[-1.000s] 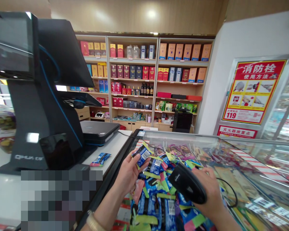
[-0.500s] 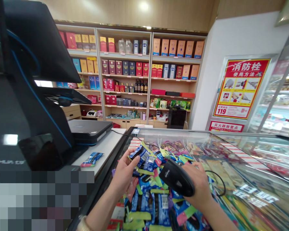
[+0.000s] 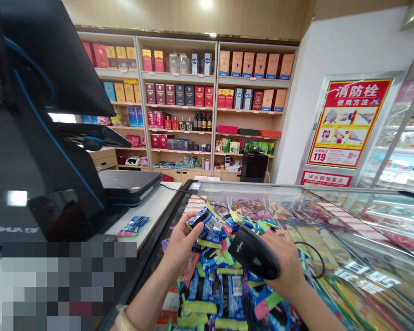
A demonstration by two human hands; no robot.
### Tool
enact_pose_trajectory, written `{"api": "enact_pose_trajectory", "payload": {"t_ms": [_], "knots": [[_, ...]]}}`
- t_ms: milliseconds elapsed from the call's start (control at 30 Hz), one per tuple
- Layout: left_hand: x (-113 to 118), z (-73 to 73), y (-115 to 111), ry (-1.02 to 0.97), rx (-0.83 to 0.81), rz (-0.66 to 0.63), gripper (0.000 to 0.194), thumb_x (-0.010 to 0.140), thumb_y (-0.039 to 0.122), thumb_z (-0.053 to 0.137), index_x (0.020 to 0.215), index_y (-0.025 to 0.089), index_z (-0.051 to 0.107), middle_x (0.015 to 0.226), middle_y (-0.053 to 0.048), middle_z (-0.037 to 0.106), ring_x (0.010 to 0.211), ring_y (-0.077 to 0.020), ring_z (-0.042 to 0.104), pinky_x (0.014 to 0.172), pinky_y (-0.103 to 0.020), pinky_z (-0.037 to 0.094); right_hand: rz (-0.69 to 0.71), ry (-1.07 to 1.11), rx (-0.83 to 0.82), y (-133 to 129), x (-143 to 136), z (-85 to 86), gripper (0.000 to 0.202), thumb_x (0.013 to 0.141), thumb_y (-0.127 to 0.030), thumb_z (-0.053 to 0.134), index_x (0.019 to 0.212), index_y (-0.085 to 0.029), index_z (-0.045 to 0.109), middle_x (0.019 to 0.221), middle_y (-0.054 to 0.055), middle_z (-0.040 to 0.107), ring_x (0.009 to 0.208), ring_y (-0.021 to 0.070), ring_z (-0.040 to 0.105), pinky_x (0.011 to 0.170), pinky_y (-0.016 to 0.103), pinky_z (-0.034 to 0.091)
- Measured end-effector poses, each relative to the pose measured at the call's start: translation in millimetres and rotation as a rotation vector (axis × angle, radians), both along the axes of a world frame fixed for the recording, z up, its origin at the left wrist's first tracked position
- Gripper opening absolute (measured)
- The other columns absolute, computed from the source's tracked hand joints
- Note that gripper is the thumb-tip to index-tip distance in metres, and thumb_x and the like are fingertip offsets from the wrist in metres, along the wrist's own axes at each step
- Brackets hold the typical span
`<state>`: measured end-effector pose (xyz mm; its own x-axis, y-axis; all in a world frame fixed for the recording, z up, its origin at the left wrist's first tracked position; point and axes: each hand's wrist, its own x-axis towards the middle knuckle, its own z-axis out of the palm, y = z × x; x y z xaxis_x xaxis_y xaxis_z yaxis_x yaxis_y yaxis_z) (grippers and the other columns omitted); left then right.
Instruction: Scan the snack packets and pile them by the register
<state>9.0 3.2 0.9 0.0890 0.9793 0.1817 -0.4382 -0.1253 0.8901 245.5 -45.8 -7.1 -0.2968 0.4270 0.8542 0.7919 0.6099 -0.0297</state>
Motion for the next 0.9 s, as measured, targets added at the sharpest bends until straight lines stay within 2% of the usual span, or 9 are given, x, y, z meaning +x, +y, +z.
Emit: {"api": "enact_pose_trajectory", "payload": {"t_ms": [100, 200, 300, 433, 533, 600, 700, 900], "knots": [[-3.5, 0.8, 5.3, -0.021, 0.013, 0.073, 0.044, 0.069, 0.036, 0.078, 0.103, 0.019, 0.055, 0.079, 0.000, 0.070, 0.064, -0.0141, 0.067, 0.061, -0.025, 0.056, 0.012, -0.008, 0.012, 0.8, 3.1, -1.9, 0.011, 0.081, -0.026, 0.048, 0.084, -0.021, 0.057, 0.068, 0.000, 0.060, 0.063, 0.0145, 0.052, 0.072, 0.033, 0.031], [-18.1, 6.0, 17.7, -0.136, -0.009, 0.300, 0.032, 0.073, 0.028, 0.076, 0.096, 0.019, 0.055, 0.075, 0.001, 0.068, 0.060, -0.0122, 0.067, 0.057, -0.022, 0.054, 0.021, -0.047, 0.048, 2.8, 9.5, -5.5, 0.015, 0.079, -0.025, 0.049, 0.091, -0.020, 0.059, 0.075, 0.001, 0.064, 0.067, 0.0162, 0.058, 0.074, 0.034, 0.034], [-43.7, 10.7, 34.0, -0.340, -0.145, 0.557, 0.010, 0.083, 0.014, 0.064, 0.086, 0.017, 0.054, 0.079, -0.001, 0.068, 0.066, -0.0124, 0.068, 0.062, -0.023, 0.056, 0.020, -0.078, 0.105, 5.6, 16.4, -8.2, 0.016, 0.077, -0.022, 0.050, 0.092, -0.021, 0.058, 0.079, 0.003, 0.067, 0.071, 0.0179, 0.061, 0.077, 0.036, 0.035], [-76.7, 4.6, 53.4, -0.499, -0.300, 0.755, 0.014, 0.089, 0.006, 0.051, 0.080, 0.017, 0.053, 0.076, 0.000, 0.063, 0.066, -0.0091, 0.064, 0.065, -0.023, 0.057, 0.032, -0.096, 0.160, 8.2, 21.8, -9.1, 0.021, 0.075, -0.021, 0.052, 0.095, -0.021, 0.057, 0.081, 0.003, 0.068, 0.070, 0.0183, 0.062, 0.076, 0.036, 0.037], [-91.2, -6.8, 63.2, -0.532, -0.357, 0.837, 0.014, 0.089, 0.005, 0.051, 0.091, 0.019, 0.056, 0.085, 0.001, 0.063, 0.071, -0.0088, 0.062, 0.067, -0.024, 0.056, 0.032, -0.106, 0.173, 8.4, 22.5, -8.8, 0.022, 0.075, -0.020, 0.051, 0.096, -0.021, 0.056, 0.081, 0.003, 0.067, 0.069, 0.0183, 0.062, 0.076, 0.036, 0.038], [-97.4, -13.5, 66.7, -0.536, -0.378, 0.861, 0.016, 0.090, 0.016, 0.055, 0.106, 0.018, 0.058, 0.102, -0.004, 0.063, 0.085, -0.0134, 0.063, 0.074, -0.031, 0.056, 0.026, -0.114, 0.185, 8.4, 22.1, -8.9, 0.020, 0.076, -0.020, 0.051, 0.095, -0.022, 0.056, 0.079, 0.003, 0.067, 0.068, 0.0185, 0.061, 0.076, 0.037, 0.037], [-105.4, -19.8, 68.5, -0.520, -0.375, 0.878, 0.035, 0.091, 0.034, 0.058, 0.121, 0.017, 0.056, 0.122, -0.009, 0.059, 0.102, -0.0216, 0.061, 0.085, -0.042, 0.054, 0.036, -0.123, 0.199, 9.3, 22.3, -10.5, 0.020, 0.076, -0.020, 0.052, 0.095, -0.022, 0.056, 0.079, 0.003, 0.067, 0.067, 0.0189, 0.061, 0.074, 0.037, 0.038], [-115.3, -24.1, 72.7, -0.419, -0.326, 0.829, 0.037, 0.090, 0.035, 0.058, 0.123, 0.017, 0.055, 0.123, -0.009, 0.058, 0.103, -0.0222, 0.060, 0.086, -0.044, 0.053, 0.038, -0.093, 0.173, 12.7, 26.8, -17.1, 0.027, 0.073, -0.019, 0.054, 0.099, -0.024, 0.058, 0.082, 0.003, 0.068, 0.072, 0.0206, 0.063, 0.076, 0.037, 0.039]]}}
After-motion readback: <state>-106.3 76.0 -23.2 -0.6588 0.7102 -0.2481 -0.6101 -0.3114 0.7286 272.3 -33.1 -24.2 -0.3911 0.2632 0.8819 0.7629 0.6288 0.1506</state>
